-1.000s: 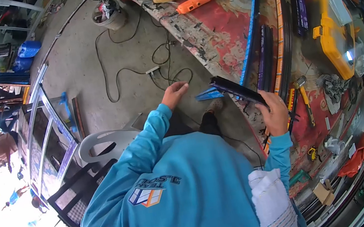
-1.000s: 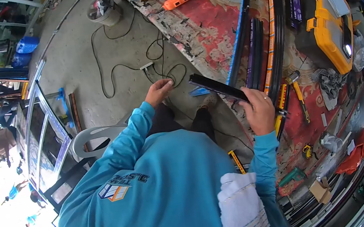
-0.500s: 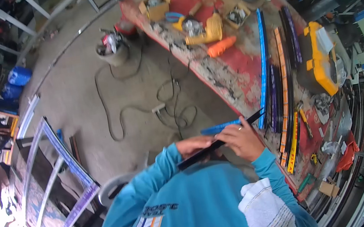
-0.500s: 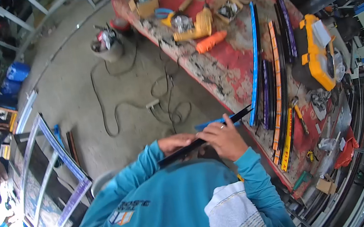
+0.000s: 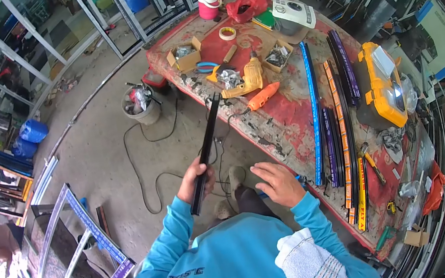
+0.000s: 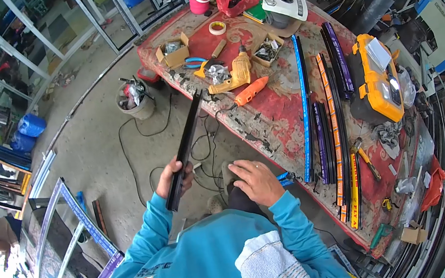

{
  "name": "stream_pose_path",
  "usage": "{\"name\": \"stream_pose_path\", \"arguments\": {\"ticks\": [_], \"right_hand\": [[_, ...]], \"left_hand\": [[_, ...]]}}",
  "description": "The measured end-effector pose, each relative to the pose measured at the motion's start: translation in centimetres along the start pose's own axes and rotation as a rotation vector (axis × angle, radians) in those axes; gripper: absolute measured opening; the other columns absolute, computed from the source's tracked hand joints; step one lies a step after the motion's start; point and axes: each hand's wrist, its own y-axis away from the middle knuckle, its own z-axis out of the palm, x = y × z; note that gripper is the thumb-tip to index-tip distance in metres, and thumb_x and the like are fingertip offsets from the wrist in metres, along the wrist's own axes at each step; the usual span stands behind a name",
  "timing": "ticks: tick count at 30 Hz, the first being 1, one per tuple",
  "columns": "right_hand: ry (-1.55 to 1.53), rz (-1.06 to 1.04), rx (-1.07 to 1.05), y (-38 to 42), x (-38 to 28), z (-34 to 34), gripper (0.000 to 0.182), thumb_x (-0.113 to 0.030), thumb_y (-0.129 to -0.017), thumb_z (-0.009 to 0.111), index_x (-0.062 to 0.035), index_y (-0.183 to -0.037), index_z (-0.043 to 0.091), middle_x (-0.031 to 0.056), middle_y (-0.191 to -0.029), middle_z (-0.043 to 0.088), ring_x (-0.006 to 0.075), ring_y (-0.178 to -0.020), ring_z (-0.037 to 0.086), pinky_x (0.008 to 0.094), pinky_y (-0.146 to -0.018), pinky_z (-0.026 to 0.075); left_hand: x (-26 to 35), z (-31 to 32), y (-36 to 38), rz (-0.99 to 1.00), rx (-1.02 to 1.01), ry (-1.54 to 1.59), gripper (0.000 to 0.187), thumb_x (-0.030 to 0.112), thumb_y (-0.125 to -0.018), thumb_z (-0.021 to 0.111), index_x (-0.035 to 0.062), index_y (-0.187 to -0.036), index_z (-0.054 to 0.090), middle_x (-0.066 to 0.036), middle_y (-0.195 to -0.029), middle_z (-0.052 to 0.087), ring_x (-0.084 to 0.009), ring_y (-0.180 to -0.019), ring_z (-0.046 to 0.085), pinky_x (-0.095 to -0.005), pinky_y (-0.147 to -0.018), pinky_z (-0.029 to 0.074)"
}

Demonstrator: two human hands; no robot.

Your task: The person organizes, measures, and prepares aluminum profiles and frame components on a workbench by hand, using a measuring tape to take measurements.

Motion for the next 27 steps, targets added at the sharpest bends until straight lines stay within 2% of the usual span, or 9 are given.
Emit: {"name": "stream_pose_path", "arguments": {"ticks": [3, 6, 9, 12, 14, 16, 22, 24, 27], "right_hand": [[-0.067, 0.083, 0.072, 0.4, 2.0, -0.2, 0.045, -0.019, -0.087, 0.066, -0.0038, -0.129, 0.058, 0.0143, -0.128, 0.058, 0.0344, -0.115, 0.058, 0.0437, -0.097, 0.046], [-0.114, 0.143, 0.132, -0.1, 5.3, -0.1, 0.046, -0.018, -0.086, 0.067, -0.0027, -0.129, 0.058, 0.0156, -0.126, 0.059, 0.0353, -0.114, 0.058, 0.0434, -0.094, 0.048], [-0.112, 0.177, 0.203, -2.0, 9.5, -0.2, 0.045, -0.018, -0.087, 0.066, -0.0032, -0.129, 0.058, 0.0153, -0.126, 0.059, 0.0363, -0.114, 0.058, 0.0434, -0.093, 0.049], [-0.164, 0.340, 0.155, -4.9, 14.1, -0.9, 0.046, -0.018, -0.086, 0.066, -0.0049, -0.129, 0.057, 0.0143, -0.124, 0.059, 0.0370, -0.111, 0.060, 0.0442, -0.091, 0.050], [-0.091, 0.370, 0.125, -7.0, 16.2, -2.2, 0.047, -0.018, -0.086, 0.065, -0.0068, -0.131, 0.056, 0.0142, -0.123, 0.059, 0.0376, -0.107, 0.061, 0.0455, -0.088, 0.051], [-0.057, 0.303, 0.283, -9.2, 18.4, -3.8, 0.050, -0.019, -0.086, 0.065, -0.0081, -0.134, 0.054, 0.0143, -0.122, 0.058, 0.0378, -0.104, 0.061, 0.0464, -0.085, 0.051], [-0.001, 0.408, 0.241, -11.5, 23.1, -7.0, 0.052, -0.020, -0.087, 0.065, -0.0066, -0.136, 0.052, 0.0133, -0.125, 0.057, 0.0372, -0.107, 0.059, 0.0471, -0.089, 0.049], [0.019, 0.463, 0.224, -12.0, 24.0, -7.3, 0.052, -0.020, -0.087, 0.064, -0.0068, -0.136, 0.052, 0.0134, -0.126, 0.056, 0.0368, -0.108, 0.059, 0.0466, -0.090, 0.049], [0.009, 0.511, 0.193, -13.8, 24.9, -7.4, 0.051, -0.021, -0.088, 0.064, -0.0065, -0.135, 0.052, 0.0138, -0.127, 0.056, 0.0371, -0.108, 0.058, 0.0467, -0.091, 0.048]], "left_hand": [[3.1, 0.9, -4.8, -0.165, -0.340, 0.487, 0.054, 0.040, -0.092, 0.055, 0.0066, -0.134, 0.046, -0.006, -0.084, 0.048, -0.0147, -0.058, 0.048, -0.0251, -0.044, 0.042], [6.4, 3.1, -10.1, -0.243, -0.497, 0.551, 0.063, 0.044, -0.095, 0.050, -0.0011, -0.139, 0.042, -0.009, -0.083, 0.048, -0.0178, -0.060, 0.051, -0.0280, -0.048, 0.046], [8.5, 4.1, -15.9, -0.280, -0.524, 0.505, 0.074, 0.045, -0.095, 0.050, -0.0039, -0.146, 0.030, -0.010, -0.082, 0.047, -0.0188, -0.060, 0.053, -0.0320, -0.051, 0.050], [10.1, 4.8, -21.4, -0.290, -0.532, 0.406, 0.075, 0.047, -0.095, 0.050, -0.0042, -0.147, 0.031, -0.010, -0.081, 0.048, -0.0195, -0.060, 0.054, -0.0340, -0.054, 0.049], [11.1, 5.7, -24.0, -0.344, -0.502, 0.401, 0.077, 0.048, -0.095, 0.050, -0.0037, -0.148, 0.031, -0.010, -0.081, 0.048, -0.0199, -0.060, 0.055, -0.0339, -0.054, 0.048], [12.3, 6.8, -26.8, -0.399, -0.497, 0.399, 0.069, 0.048, -0.096, 0.046, -0.0029, -0.142, 0.038, -0.009, -0.079, 0.050, -0.0196, -0.060, 0.054, -0.0325, -0.053, 0.048], [13.2, 8.0, -32.4, -0.411, -0.601, 0.413, 0.061, 0.041, -0.097, 0.050, 0.0027, -0.143, 0.038, -0.011, -0.081, 0.049, -0.0191, -0.060, 0.053, -0.0303, -0.048, 0.047], [13.2, 7.0, -34.0, -0.354, -0.506, 0.291, 0.067, 0.043, -0.095, 0.053, 0.0032, -0.146, 0.036, -0.009, -0.078, 0.047, -0.0172, -0.055, 0.052, -0.0295, -0.045, 0.046], [13.5, 6.0, -36.0, -0.270, -0.286, -0.010, 0.060, 0.043, -0.093, 0.057, 0.0087, -0.140, 0.043, -0.005, -0.075, 0.047, -0.0131, -0.052, 0.048, -0.0250, -0.042, 0.042]]}}
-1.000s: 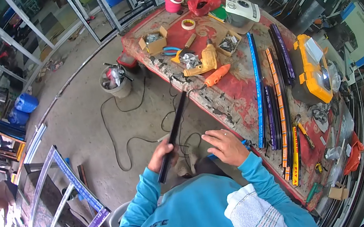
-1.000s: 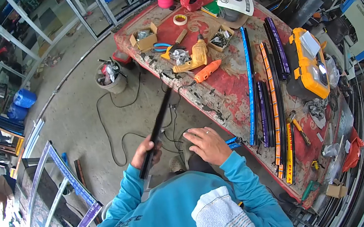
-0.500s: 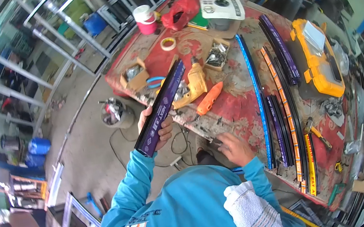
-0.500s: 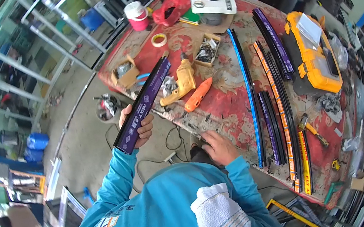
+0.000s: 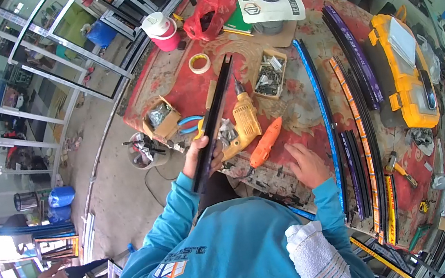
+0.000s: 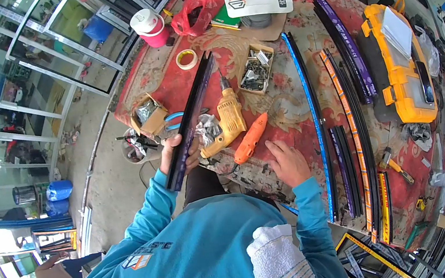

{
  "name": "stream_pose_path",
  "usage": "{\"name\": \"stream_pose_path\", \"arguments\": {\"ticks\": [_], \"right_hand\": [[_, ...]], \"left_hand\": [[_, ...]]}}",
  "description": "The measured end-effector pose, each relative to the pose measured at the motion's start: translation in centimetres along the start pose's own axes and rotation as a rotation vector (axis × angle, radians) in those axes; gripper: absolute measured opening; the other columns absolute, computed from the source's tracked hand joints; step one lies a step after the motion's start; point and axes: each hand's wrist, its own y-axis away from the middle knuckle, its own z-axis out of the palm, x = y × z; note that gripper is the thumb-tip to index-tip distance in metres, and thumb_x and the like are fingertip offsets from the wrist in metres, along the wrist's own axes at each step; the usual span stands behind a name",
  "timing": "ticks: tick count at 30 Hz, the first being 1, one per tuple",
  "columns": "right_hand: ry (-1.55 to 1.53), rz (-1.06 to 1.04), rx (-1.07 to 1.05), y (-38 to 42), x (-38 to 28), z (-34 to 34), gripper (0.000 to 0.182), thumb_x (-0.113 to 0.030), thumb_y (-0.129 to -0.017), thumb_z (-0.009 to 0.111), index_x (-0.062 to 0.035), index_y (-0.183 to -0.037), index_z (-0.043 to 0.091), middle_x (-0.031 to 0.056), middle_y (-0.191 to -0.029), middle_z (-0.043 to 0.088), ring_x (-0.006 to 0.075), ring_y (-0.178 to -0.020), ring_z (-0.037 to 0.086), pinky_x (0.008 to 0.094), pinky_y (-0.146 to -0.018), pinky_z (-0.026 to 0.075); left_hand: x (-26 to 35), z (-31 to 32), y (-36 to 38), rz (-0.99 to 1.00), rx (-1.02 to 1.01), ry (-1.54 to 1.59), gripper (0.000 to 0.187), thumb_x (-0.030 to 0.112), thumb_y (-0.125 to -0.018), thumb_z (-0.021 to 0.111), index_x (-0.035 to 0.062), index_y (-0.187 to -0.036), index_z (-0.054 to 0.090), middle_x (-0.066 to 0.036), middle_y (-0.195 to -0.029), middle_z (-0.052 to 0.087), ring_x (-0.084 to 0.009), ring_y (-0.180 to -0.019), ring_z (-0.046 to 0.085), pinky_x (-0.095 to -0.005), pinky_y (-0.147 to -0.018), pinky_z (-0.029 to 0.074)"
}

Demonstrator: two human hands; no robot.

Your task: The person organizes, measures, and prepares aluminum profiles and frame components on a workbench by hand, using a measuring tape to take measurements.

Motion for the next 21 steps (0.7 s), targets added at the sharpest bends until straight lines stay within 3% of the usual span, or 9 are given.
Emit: {"name": "stream_pose_path", "arguments": {"ticks": [2, 3, 5, 7, 9, 13, 15, 16, 21], "right_hand": [[-0.027, -0.015, 0.018, -1.8, -0.6, 0.6, 0.051, -0.021, -0.088, 0.064, -0.0067, -0.136, 0.052, 0.0139, -0.128, 0.056, 0.0374, -0.108, 0.058, 0.0469, -0.091, 0.048], [-0.046, -0.036, 0.036, -2.9, -0.9, 0.8, 0.051, -0.021, -0.088, 0.064, -0.0068, -0.136, 0.052, 0.0141, -0.128, 0.056, 0.0376, -0.108, 0.058, 0.0471, -0.090, 0.048], [-0.031, -0.039, 0.036, -5.6, -1.6, 1.6, 0.051, -0.020, -0.088, 0.064, -0.0067, -0.135, 0.052, 0.0144, -0.128, 0.056, 0.0379, -0.108, 0.058, 0.0472, -0.090, 0.048], [-0.030, -0.036, -0.028, -8.1, -2.9, 2.6, 0.051, -0.020, -0.087, 0.064, -0.0066, -0.135, 0.052, 0.0148, -0.128, 0.056, 0.0382, -0.108, 0.058, 0.0473, -0.090, 0.048], [-0.061, -0.066, -0.013, -10.9, -5.2, 2.8, 0.049, -0.017, -0.087, 0.065, -0.0068, -0.133, 0.053, 0.0151, -0.128, 0.056, 0.0381, -0.108, 0.058, 0.0474, -0.089, 0.048], [-0.056, -0.062, -0.102, -16.3, -9.8, 3.0, 0.048, -0.016, -0.087, 0.065, -0.0063, -0.132, 0.053, 0.0152, -0.127, 0.056, 0.0380, -0.109, 0.058, 0.0473, -0.089, 0.048], [-0.012, -0.131, -0.170, -18.3, -11.5, 3.2, 0.048, -0.016, -0.087, 0.065, -0.0061, -0.132, 0.053, 0.0149, -0.124, 0.057, 0.0378, -0.110, 0.057, 0.0470, -0.090, 0.047], [0.017, -0.115, -0.211, -19.2, -12.4, 3.1, 0.049, -0.015, -0.087, 0.066, -0.0039, -0.133, 0.053, 0.0142, -0.129, 0.056, 0.0384, -0.114, 0.057, 0.0431, -0.094, 0.048], [0.023, -0.137, -0.176, -21.3, -15.1, 3.1, 0.047, -0.020, -0.087, 0.065, -0.0051, -0.130, 0.055, 0.0145, -0.124, 0.057, 0.0376, -0.112, 0.056, 0.0468, -0.095, 0.046]], "left_hand": [[0.7, -0.9, -1.2, 0.054, 0.053, -0.145, 0.059, 0.042, -0.094, 0.058, 0.0110, -0.140, 0.041, -0.003, -0.074, 0.046, -0.0121, -0.052, 0.047, -0.0245, -0.042, 0.041], [1.6, -0.8, -1.8, 0.049, 0.099, -0.226, 0.053, 0.044, -0.092, 0.059, 0.0179, -0.133, 0.040, -0.003, -0.072, 0.048, -0.0130, -0.049, 0.046, -0.0268, -0.040, 0.037], [2.7, -0.8, -2.8, 0.110, 0.205, -0.279, 0.044, 0.048, -0.091, 0.059, 0.0121, -0.114, 0.052, -0.002, -0.066, 0.047, -0.0136, -0.046, 0.044, -0.0267, -0.040, 0.035], [4.3, -4.5, -3.8, -0.090, 0.220, -0.114, 0.044, 0.053, -0.088, 0.060, 0.0102, -0.085, 0.056, -0.001, -0.059, 0.046, -0.0141, -0.043, 0.042, -0.0270, -0.040, 0.032], [6.7, -2.4, -5.3, -0.033, 0.482, -0.085, 0.054, 0.061, -0.086, 0.061, 0.0118, -0.070, 0.047, -0.001, -0.057, 0.042, -0.0126, -0.049, 0.044, -0.0257, -0.043, 0.034], [11.4, -3.7, -8.3, 0.084, 0.555, -0.068, 0.052, 0.060, -0.082, 0.063, 0.0118, -0.070, 0.049, -0.001, -0.057, 0.044, -0.0141, -0.047, 0.045, -0.0274, -0.045, 0.039], [12.8, -4.3, -9.2, 0.270, 0.676, -0.175, 0.052, 0.059, -0.082, 0.064, 0.0113, -0.069, 0.048, -0.003, -0.057, 0.047, -0.0160, -0.045, 0.048, -0.0288, -0.045, 0.043], [13.5, -4.4, -9.3, 0.297, 0.688, -0.161, 0.047, 0.055, -0.083, 0.065, 0.0104, -0.076, 0.051, -0.004, -0.059, 0.050, -0.0167, -0.044, 0.050, -0.0289, -0.045, 0.046], [15.3, -4.0, -9.5, 0.443, 0.701, -0.151, 0.035, 0.041, -0.087, 0.066, 0.0096, -0.095, 0.052, -0.002, -0.069, 0.053, -0.0133, -0.051, 0.054, -0.0282, -0.044, 0.046]]}}
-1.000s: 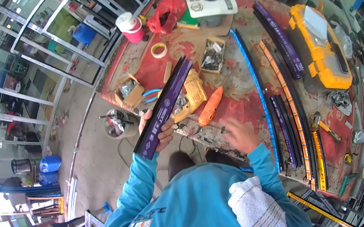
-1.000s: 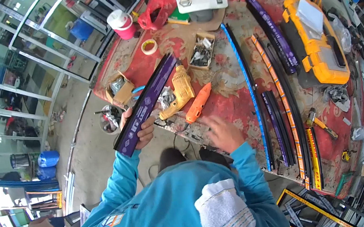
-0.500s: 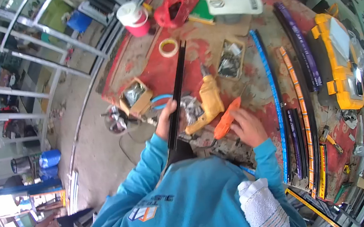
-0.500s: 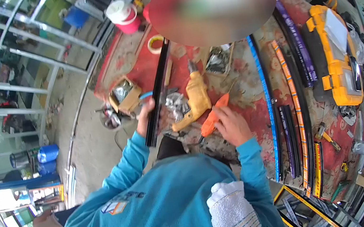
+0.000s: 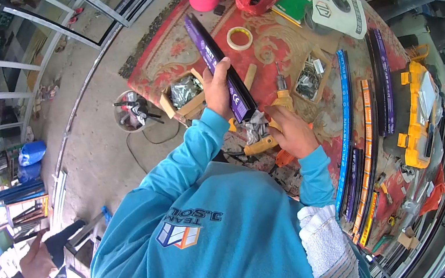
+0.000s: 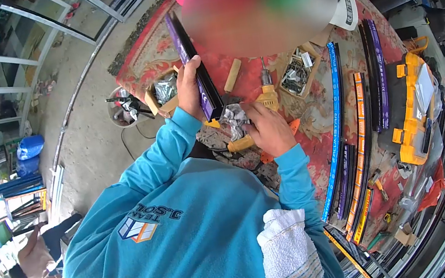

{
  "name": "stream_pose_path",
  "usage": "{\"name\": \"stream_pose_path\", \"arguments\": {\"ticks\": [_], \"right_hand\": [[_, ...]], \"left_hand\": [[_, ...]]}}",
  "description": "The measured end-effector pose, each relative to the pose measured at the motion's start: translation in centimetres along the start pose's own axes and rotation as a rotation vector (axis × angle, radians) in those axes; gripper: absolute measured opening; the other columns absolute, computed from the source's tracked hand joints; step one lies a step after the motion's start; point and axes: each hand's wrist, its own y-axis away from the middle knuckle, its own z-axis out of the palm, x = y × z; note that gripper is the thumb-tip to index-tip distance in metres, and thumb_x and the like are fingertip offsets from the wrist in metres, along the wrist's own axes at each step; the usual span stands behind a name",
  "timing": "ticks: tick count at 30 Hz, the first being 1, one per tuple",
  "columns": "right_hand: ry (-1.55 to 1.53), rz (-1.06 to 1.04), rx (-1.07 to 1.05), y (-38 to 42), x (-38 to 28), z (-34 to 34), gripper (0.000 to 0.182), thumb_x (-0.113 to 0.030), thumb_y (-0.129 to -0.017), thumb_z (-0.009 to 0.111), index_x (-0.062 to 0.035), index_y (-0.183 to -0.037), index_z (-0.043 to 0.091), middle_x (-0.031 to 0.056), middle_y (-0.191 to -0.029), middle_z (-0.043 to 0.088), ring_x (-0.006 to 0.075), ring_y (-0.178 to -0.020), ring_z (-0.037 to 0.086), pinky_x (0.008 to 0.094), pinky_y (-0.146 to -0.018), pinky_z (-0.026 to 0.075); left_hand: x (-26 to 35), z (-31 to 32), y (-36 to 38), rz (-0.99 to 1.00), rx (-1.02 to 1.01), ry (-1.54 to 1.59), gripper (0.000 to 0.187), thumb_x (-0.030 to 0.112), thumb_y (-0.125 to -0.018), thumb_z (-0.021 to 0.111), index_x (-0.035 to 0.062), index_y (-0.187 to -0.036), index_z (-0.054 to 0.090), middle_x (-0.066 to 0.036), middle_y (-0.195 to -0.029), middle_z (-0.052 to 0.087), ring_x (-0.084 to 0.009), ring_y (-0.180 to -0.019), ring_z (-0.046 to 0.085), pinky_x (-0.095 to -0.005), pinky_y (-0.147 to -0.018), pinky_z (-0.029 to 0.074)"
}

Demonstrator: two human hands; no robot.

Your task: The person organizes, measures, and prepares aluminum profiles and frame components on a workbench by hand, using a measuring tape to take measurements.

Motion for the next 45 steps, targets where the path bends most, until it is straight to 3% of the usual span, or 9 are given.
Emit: {"name": "stream_pose_path", "arguments": {"ticks": [7, 9, 10, 13, 18, 20, 30, 40, 45], "right_hand": [[-0.026, -0.023, 0.096, 2.8, 1.9, 3.0, 0.039, -0.023, -0.088, 0.062, -0.0028, -0.122, 0.059, 0.0209, -0.112, 0.063, 0.0382, -0.104, 0.061, 0.0467, -0.087, 0.049], [-0.008, 0.201, -0.230, 4.2, 1.7, 2.9, 0.029, -0.026, -0.086, 0.062, -0.0048, -0.106, 0.064, 0.0199, -0.091, 0.067, 0.0393, -0.085, 0.065, 0.0507, -0.073, 0.051], [-0.020, 0.132, -0.138, 5.6, 3.0, 4.7, 0.024, -0.028, -0.085, 0.062, -0.0064, -0.094, 0.064, 0.0182, -0.074, 0.065, 0.0401, -0.070, 0.064, 0.0533, -0.063, 0.050], [-0.042, 0.131, 0.053, 8.0, 3.4, 5.3, 0.032, -0.022, -0.081, 0.067, -0.0089, -0.109, 0.062, 0.0139, -0.101, 0.064, 0.0346, -0.094, 0.065, 0.0489, -0.076, 0.051], [-0.110, 0.248, 0.201, 14.4, 5.6, 4.2, 0.044, -0.020, -0.080, 0.067, -0.0111, -0.122, 0.057, 0.0114, -0.107, 0.061, 0.0333, -0.101, 0.063, 0.0488, -0.082, 0.050], [-0.155, 0.312, 0.423, 17.6, 7.2, 5.5, 0.033, -0.015, -0.077, 0.066, -0.0083, -0.109, 0.062, 0.0134, -0.098, 0.064, 0.0369, -0.093, 0.065, 0.0505, -0.076, 0.052], [-0.055, 0.653, 0.464, 30.8, 12.7, 6.4, 0.036, -0.023, -0.083, 0.068, -0.0049, -0.114, 0.058, 0.0186, -0.110, 0.062, 0.0400, -0.100, 0.063, 0.0515, -0.082, 0.052], [-0.041, 0.635, 0.418, 28.9, 14.8, 5.4, 0.046, -0.019, -0.085, 0.065, -0.0090, -0.128, 0.054, 0.0154, -0.110, 0.061, 0.0385, -0.097, 0.064, 0.0508, -0.078, 0.052], [-0.078, 0.628, 0.501, 28.8, 14.6, 5.1, 0.040, -0.014, -0.080, 0.065, -0.0083, -0.119, 0.059, 0.0163, -0.111, 0.063, 0.0373, -0.098, 0.064, 0.0503, -0.078, 0.051]], "left_hand": [[-3.9, -2.1, -1.0, 0.167, 0.066, 0.023, 0.035, 0.033, -0.089, 0.068, 0.0047, -0.105, 0.055, -0.004, -0.086, 0.060, -0.0145, -0.075, 0.059, -0.0322, -0.070, 0.051], [-5.5, -3.7, -1.6, 0.246, 0.090, -0.072, 0.027, 0.036, -0.091, 0.064, 0.0105, -0.100, 0.066, -0.007, -0.101, 0.067, -0.0179, -0.098, 0.062, -0.0359, -0.094, 0.047], [-4.8, -2.0, -0.2, 0.021, -0.006, 0.099, 0.025, 0.035, -0.093, 0.059, 0.0129, -0.099, 0.067, -0.005, -0.103, 0.067, -0.0167, -0.095, 0.062, -0.0358, -0.085, 0.049], [-5.1, 1.2, 4.6, -0.005, -0.029, -0.270, 0.038, 0.055, -0.088, 0.057, 0.0166, -0.086, 0.054, 0.004, -0.070, 0.049, -0.0125, -0.060, 0.048, -0.0304, -0.054, 0.042], [-9.7, 0.4, 6.7, -0.133, -0.254, -0.396, 0.044, 0.057, -0.089, 0.057, 0.0131, -0.088, 0.054, -0.002, -0.072, 0.053, -0.0127, -0.055, 0.050, -0.0261, -0.048, 0.039], [-11.3, 2.2, 8.4, -0.161, -0.330, -0.397, 0.045, 0.058, -0.088, 0.058, 0.0129, -0.092, 0.054, -0.001, -0.074, 0.053, -0.0132, -0.055, 0.050, -0.0266, -0.048, 0.040], [-13.8, 7.2, 13.7, -0.346, -0.644, -0.460, 0.051, 0.058, -0.092, 0.053, 0.0069, -0.090, 0.055, -0.003, -0.072, 0.052, -0.0155, -0.058, 0.051, -0.0292, -0.052, 0.040], [-13.8, 5.4, 13.6, -0.466, -0.574, -0.494, 0.049, 0.059, -0.091, 0.052, 0.0120, -0.104, 0.054, -0.001, -0.084, 0.055, -0.0159, -0.060, 0.052, -0.0321, -0.047, 0.044], [-14.3, 4.5, 12.6, -0.454, -0.556, -0.503, 0.051, 0.062, -0.089, 0.053, 0.0145, -0.108, 0.055, -0.001, -0.083, 0.056, -0.0163, -0.060, 0.053, -0.0328, -0.046, 0.044]]}}
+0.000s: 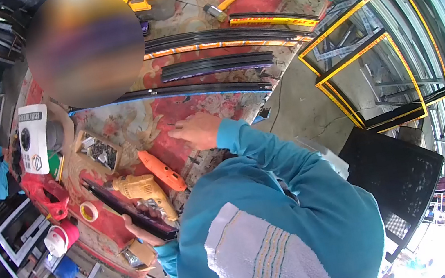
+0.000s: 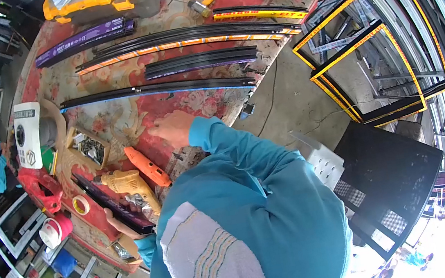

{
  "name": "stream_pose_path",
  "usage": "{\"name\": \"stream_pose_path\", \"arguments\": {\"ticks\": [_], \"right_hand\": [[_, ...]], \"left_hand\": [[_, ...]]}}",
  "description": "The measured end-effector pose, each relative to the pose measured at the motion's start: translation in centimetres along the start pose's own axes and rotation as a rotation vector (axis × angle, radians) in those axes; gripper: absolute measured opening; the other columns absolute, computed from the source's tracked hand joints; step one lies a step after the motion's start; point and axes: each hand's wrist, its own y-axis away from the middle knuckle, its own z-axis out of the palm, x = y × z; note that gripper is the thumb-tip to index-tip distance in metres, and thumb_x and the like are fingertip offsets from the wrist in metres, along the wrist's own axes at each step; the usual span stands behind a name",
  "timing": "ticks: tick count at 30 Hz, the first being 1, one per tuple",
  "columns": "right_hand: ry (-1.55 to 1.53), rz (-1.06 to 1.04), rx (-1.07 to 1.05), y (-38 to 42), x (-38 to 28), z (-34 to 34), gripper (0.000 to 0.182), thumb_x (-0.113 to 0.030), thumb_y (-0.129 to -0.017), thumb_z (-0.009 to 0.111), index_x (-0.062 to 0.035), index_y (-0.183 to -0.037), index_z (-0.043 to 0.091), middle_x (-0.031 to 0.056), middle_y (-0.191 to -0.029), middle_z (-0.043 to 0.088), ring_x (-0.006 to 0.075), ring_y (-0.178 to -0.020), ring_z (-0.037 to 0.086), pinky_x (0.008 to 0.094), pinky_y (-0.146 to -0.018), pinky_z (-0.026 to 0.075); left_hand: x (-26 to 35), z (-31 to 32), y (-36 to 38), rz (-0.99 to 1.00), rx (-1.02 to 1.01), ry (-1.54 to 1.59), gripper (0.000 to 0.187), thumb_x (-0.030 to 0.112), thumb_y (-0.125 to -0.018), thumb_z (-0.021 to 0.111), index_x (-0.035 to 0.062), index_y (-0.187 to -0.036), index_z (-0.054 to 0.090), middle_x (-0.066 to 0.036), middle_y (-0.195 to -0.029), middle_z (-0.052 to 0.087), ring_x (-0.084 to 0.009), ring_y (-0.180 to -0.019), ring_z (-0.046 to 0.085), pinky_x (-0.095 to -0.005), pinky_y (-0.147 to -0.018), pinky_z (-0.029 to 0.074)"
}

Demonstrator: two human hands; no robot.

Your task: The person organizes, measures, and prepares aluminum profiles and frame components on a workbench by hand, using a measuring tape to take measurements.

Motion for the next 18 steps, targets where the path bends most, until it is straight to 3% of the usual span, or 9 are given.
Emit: {"name": "stream_pose_path", "arguments": {"ticks": [3, 5, 8, 12, 14, 15, 17, 18], "right_hand": [[0.024, 0.037, -0.024, 1.0, 0.9, 0.4, 0.042, -0.015, -0.080, 0.065, -0.0080, -0.121, 0.059, 0.0171, -0.112, 0.063, 0.0382, -0.101, 0.064, 0.0505, -0.081, 0.052], [0.056, 0.037, 0.005, 1.9, 1.6, 0.5, 0.042, -0.016, -0.080, 0.066, -0.0079, -0.122, 0.059, 0.0178, -0.113, 0.063, 0.0388, -0.103, 0.064, 0.0505, -0.084, 0.052], [0.011, 0.092, -0.090, 3.0, 2.4, -1.1, 0.045, -0.015, -0.080, 0.065, -0.0085, -0.124, 0.058, 0.0188, -0.115, 0.063, 0.0397, -0.103, 0.063, 0.0508, -0.087, 0.052], [-0.031, 0.132, 0.162, 4.5, 5.9, -3.9, 0.045, -0.017, -0.079, 0.067, -0.0080, -0.123, 0.059, 0.0174, -0.113, 0.063, 0.0400, -0.098, 0.064, 0.0508, -0.083, 0.052], [0.116, 0.177, 0.371, 5.0, 10.1, -4.5, 0.041, -0.017, -0.079, 0.068, -0.0052, -0.118, 0.061, 0.0169, -0.108, 0.062, 0.0396, -0.101, 0.062, 0.0504, -0.085, 0.051], [0.180, 0.195, 0.366, 5.0, 12.4, -5.3, 0.042, -0.015, -0.078, 0.069, -0.0033, -0.118, 0.061, 0.0176, -0.109, 0.062, 0.0391, -0.106, 0.059, 0.0500, -0.089, 0.049], [0.345, 0.308, 0.472, 5.4, 17.0, -4.5, 0.056, -0.016, -0.077, 0.074, -0.0030, -0.129, 0.057, 0.0204, -0.126, 0.058, 0.0385, -0.117, 0.056, 0.0465, -0.100, 0.045], [0.357, 0.431, 0.369, 5.2, 17.6, -5.4, 0.062, -0.020, -0.077, 0.076, -0.0028, -0.133, 0.054, 0.0193, -0.132, 0.055, 0.0390, -0.121, 0.054, 0.0452, -0.104, 0.044]], "left_hand": [[-0.3, 0.7, 0.3, 0.047, 0.042, -0.035, 0.053, 0.063, -0.089, 0.053, 0.0135, -0.108, 0.055, -0.002, -0.080, 0.055, -0.0166, -0.058, 0.053, -0.0316, -0.047, 0.043], [-0.1, 1.7, 1.2, 0.014, -0.064, 0.013, 0.046, 0.054, -0.093, 0.055, 0.0090, -0.103, 0.060, -0.004, -0.081, 0.061, -0.0160, -0.059, 0.055, -0.0285, -0.050, 0.043], [-0.5, 2.6, 1.1, 0.062, -0.009, -0.022, 0.046, 0.056, -0.091, 0.057, 0.0117, -0.106, 0.056, -0.003, -0.078, 0.057, -0.0151, -0.058, 0.052, -0.0278, -0.049, 0.041], [-0.5, 2.9, 1.3, 0.046, 0.007, -0.020, 0.046, 0.054, -0.090, 0.059, 0.0126, -0.109, 0.055, -0.002, -0.078, 0.054, -0.0140, -0.057, 0.050, -0.0268, -0.049, 0.040], [-0.8, 2.9, 1.5, 0.057, 0.079, -0.025, 0.042, 0.052, -0.091, 0.060, 0.0133, -0.107, 0.056, 0.000, -0.080, 0.054, -0.0133, -0.059, 0.050, -0.0263, -0.050, 0.041], [-0.9, 2.1, 1.0, -0.001, 0.075, -0.012, 0.042, 0.052, -0.090, 0.060, 0.0135, -0.108, 0.056, 0.000, -0.078, 0.054, -0.0129, -0.058, 0.050, -0.0257, -0.049, 0.040], [-1.0, 2.7, 1.4, 0.011, 0.100, -0.040, 0.043, 0.052, -0.090, 0.061, 0.0131, -0.108, 0.055, -0.001, -0.076, 0.054, -0.0130, -0.057, 0.050, -0.0253, -0.047, 0.039], [-1.1, 3.1, 1.5, 0.064, 0.107, -0.072, 0.044, 0.052, -0.090, 0.060, 0.0129, -0.109, 0.055, -0.001, -0.074, 0.055, -0.0132, -0.055, 0.050, -0.0252, -0.047, 0.039]]}}
